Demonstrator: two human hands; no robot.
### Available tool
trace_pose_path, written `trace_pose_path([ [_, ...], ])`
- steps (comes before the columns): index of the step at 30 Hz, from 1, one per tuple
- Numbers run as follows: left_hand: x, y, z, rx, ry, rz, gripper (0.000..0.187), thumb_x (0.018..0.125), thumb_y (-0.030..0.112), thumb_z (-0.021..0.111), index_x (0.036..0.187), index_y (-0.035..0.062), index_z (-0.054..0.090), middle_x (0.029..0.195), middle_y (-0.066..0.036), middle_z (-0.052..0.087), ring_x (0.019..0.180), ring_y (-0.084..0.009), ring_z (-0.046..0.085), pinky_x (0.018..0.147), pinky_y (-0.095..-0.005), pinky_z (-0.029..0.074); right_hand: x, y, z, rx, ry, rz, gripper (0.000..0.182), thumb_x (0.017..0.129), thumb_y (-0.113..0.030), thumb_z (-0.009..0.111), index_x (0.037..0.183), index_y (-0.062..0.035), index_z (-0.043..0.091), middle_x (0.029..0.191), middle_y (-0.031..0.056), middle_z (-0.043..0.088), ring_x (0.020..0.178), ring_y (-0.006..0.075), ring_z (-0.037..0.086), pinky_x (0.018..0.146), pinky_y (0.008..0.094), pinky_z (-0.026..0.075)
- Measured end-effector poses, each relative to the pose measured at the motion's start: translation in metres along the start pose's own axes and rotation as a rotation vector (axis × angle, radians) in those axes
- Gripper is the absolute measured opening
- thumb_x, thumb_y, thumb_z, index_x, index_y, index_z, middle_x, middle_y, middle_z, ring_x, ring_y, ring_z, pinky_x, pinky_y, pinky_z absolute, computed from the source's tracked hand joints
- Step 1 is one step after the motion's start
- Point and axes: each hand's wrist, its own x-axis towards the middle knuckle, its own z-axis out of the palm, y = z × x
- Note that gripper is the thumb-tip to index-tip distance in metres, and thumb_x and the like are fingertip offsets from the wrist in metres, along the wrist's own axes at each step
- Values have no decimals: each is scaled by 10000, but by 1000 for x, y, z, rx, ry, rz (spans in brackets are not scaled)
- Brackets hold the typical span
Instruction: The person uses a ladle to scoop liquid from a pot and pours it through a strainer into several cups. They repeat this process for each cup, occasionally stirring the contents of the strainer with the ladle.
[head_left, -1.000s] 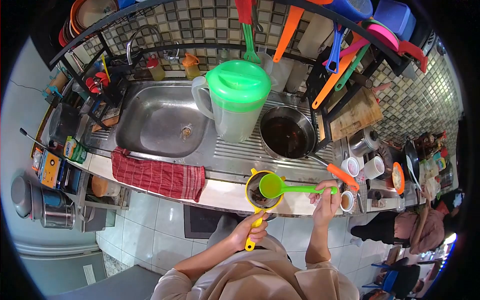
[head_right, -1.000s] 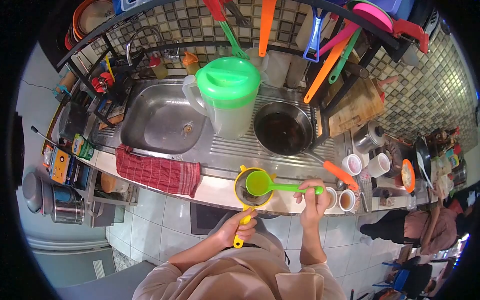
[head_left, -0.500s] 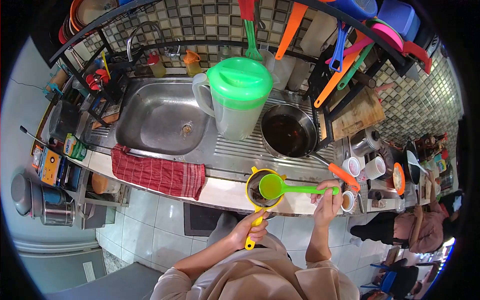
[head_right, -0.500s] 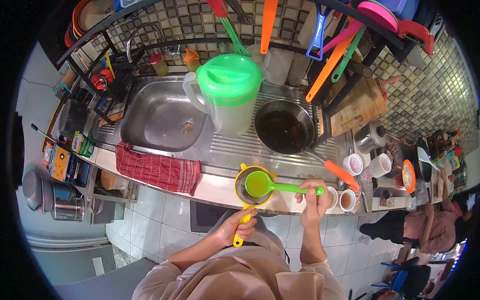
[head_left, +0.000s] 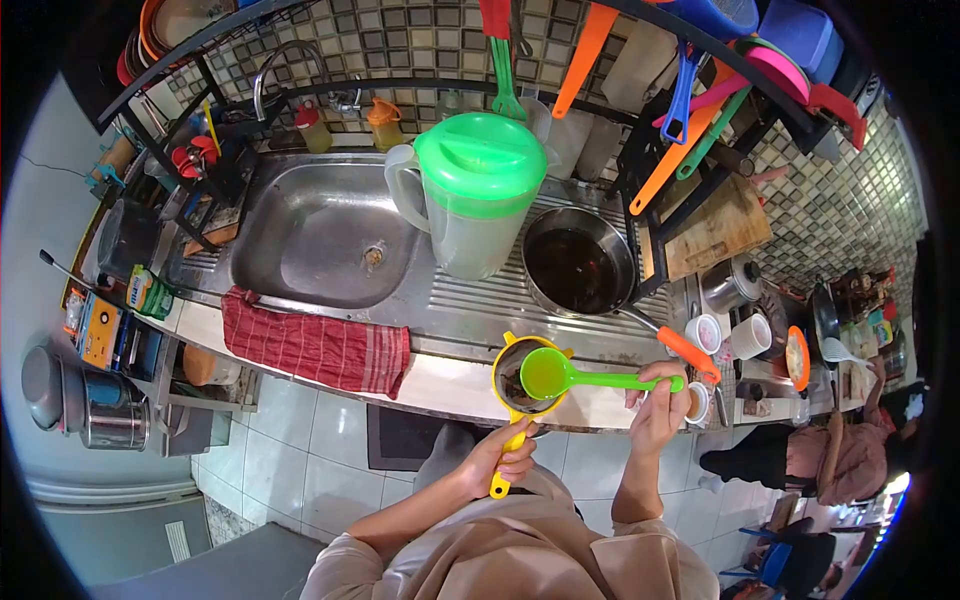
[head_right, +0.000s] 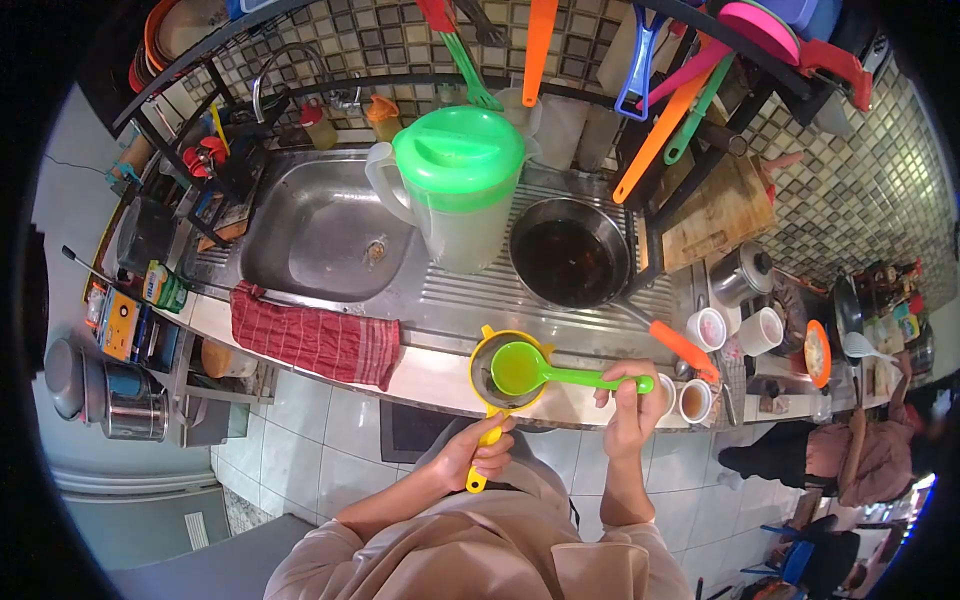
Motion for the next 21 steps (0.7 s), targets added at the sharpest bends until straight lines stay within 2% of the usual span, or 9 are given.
trace_pose_path([
  [21,0,1,0,-2,5,-2,236,906,370,423,842,142,420,491,60,251,397,-35,221,354,-173,196,-2,-1,0,6,21,-37,336,899,-291,444,808,28,500,737,91,476,495,115,456,446,217,352],
])
